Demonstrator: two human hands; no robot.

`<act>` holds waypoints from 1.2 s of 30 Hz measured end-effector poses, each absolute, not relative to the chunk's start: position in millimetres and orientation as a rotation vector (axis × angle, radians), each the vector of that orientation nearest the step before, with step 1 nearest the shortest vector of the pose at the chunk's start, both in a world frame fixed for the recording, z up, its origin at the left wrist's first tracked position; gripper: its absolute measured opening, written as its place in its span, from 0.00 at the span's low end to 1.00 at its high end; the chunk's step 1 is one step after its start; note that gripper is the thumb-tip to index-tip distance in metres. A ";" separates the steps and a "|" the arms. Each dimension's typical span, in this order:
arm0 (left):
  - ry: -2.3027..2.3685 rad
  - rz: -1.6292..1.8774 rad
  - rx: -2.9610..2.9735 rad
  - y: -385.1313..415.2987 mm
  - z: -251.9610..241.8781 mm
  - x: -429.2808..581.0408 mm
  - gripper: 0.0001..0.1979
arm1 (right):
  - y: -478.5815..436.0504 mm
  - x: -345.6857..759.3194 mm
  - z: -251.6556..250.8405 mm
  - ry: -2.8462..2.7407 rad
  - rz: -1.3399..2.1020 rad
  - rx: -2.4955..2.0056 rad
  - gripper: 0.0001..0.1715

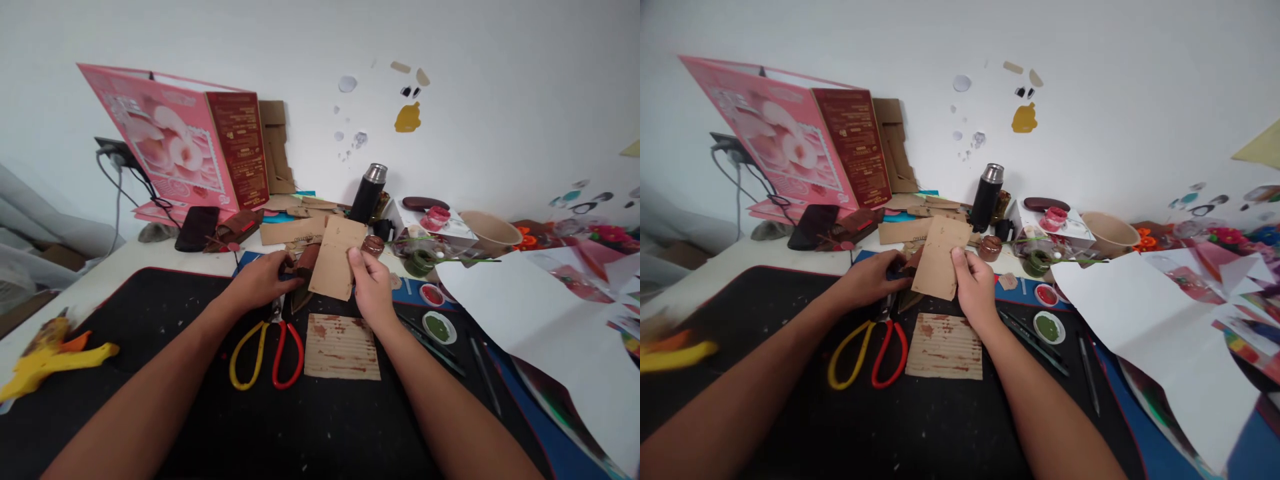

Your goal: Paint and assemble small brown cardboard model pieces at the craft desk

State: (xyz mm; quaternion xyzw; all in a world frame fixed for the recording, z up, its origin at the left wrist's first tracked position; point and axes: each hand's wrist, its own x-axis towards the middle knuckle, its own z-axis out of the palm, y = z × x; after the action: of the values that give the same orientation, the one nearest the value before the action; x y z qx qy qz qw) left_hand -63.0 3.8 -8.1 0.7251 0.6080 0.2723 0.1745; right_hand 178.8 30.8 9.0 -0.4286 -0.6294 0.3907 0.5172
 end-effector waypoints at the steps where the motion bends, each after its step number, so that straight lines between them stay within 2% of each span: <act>1: 1.752 0.746 2.078 4.2 -8.9 -62.1 0.15 | 30.8 178.9 9.0 -1.514 0.941 -1.026 0.31; 6: 1.880 0.583 2.126 7.2 -11.2 -54.6 0.11 | 29.4 179.0 8.7 -1.536 0.984 -0.997 0.31; 11: 1.925 0.674 2.022 10.6 -14.7 -51.2 0.07 | 27.5 178.4 8.9 -1.575 0.988 -0.971 0.31; 16: 1.863 1.145 1.631 15.9 -4.6 -65.0 0.11 | 28.1 179.7 12.9 -1.560 1.015 -0.988 0.32; 19: 1.567 1.530 1.193 17.3 7.0 -71.6 0.18 | 27.3 179.8 13.6 -1.570 1.029 -0.993 0.34; 22: 1.303 1.682 0.868 15.6 16.1 -72.4 0.22 | 23.4 176.5 9.7 -1.655 1.093 -0.979 0.34; 26: 1.217 1.668 0.823 11.8 19.3 -70.1 0.20 | 16.9 170.3 3.8 -1.949 1.283 -0.905 0.33; 32: 1.214 1.573 0.911 10.6 12.5 -69.3 0.20 | 12.9 168.6 6.4 -2.316 1.243 -0.827 0.34; 36: 1.234 1.530 0.951 10.8 11.4 -68.7 0.25 | 13.2 169.7 9.1 -2.370 1.169 -0.825 0.26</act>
State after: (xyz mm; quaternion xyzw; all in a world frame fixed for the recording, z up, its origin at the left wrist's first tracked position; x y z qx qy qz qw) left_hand -68.7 10.8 11.4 0.3865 0.5016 0.6217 0.4609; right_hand 169.7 13.2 9.1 -0.2929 -0.8412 0.4150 0.1852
